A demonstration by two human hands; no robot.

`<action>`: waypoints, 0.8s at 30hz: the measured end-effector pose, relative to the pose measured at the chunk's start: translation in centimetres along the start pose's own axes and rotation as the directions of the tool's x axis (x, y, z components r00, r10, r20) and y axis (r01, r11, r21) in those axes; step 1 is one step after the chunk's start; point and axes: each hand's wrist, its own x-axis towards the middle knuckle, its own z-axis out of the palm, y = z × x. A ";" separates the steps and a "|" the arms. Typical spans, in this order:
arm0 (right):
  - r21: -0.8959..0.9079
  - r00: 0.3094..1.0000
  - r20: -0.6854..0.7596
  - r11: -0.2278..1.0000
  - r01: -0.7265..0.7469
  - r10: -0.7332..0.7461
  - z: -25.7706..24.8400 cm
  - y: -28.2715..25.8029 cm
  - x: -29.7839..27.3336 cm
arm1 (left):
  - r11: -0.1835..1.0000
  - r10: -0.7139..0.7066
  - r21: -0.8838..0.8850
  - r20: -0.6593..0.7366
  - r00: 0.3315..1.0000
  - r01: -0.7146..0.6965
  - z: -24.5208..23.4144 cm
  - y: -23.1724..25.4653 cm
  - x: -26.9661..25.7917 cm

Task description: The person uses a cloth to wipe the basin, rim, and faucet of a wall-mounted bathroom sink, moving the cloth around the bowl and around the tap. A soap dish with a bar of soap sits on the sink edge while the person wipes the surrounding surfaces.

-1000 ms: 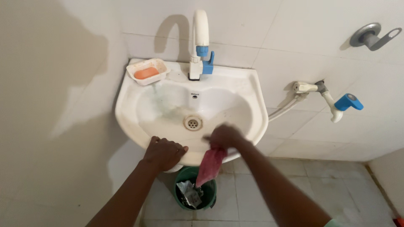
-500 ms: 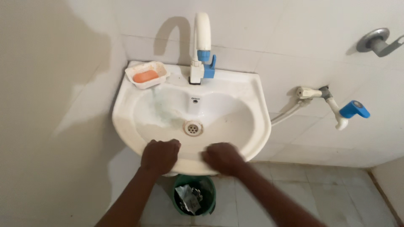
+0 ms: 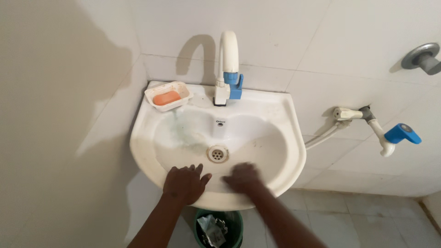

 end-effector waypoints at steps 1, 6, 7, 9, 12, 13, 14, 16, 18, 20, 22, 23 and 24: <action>0.120 0.992 0.029 0.986 0.117 -0.122 0.8 -2.5 0.1 | 1.000 -0.006 -0.026 -0.080 0.997 0.004 0.0 0.0 0.0; 0.965 0.841 -0.014 0.212 0.153 -0.541 1.6 -6.9 0.9 | 0.793 -0.465 -0.526 -0.198 0.863 0.307 -1.3 0.5 -0.1; 0.915 0.813 0.004 0.329 0.231 -0.583 1.4 -6.2 1.0 | 0.823 -0.437 -0.493 -0.232 0.869 0.283 -1.6 0.6 -0.2; 0.752 0.760 0.062 0.531 0.390 -0.647 0.2 -4.0 2.0 | 0.875 -0.374 -0.428 -0.295 0.879 0.229 -2.2 1.1 -0.3; 0.517 0.873 0.189 0.801 0.301 -0.450 -2.1 0.8 3.1 | 0.938 -0.281 -0.270 -0.228 0.932 0.216 -2.6 1.4 -0.3; 0.450 0.892 0.204 0.848 0.280 -0.403 -2.9 2.6 3.5 | 0.949 -0.270 -0.214 -0.162 0.949 0.233 -2.4 1.4 -0.6; 0.030 0.877 0.033 0.877 0.479 -0.480 -4.0 4.6 3.9 | 0.958 -0.256 -0.157 -0.099 0.961 0.239 -2.3 1.3 -0.4; -0.277 0.979 -0.001 0.940 0.197 -0.205 -5.2 7.0 4.8 | 0.966 -0.249 -0.054 0.041 0.968 0.251 -2.2 1.3 0.1; -0.410 0.951 -0.176 0.897 0.163 -0.253 -5.8 8.5 5.7 | 0.966 -0.259 0.036 0.191 0.947 0.257 -2.2 1.5 0.6; -0.550 0.825 -0.421 0.829 0.099 -0.378 -5.4 8.1 6.5 | 0.971 -0.238 0.039 0.202 0.950 0.235 -1.9 1.3 0.8; -0.568 0.821 -0.406 0.815 0.118 -0.402 -4.9 7.0 6.9 | 0.976 -0.217 0.051 0.197 0.956 0.211 -1.7 1.2 1.1; -0.576 0.820 -0.400 0.808 0.124 -0.410 -4.8 6.7 6.6 | 0.978 -0.207 0.060 0.189 0.960 0.199 -1.7 1.1 1.2; -0.459 0.854 -0.380 0.874 0.159 -0.355 -4.6 6.3 5.9 | 0.980 -0.198 0.067 0.181 0.963 0.189 -1.6 1.0 1.2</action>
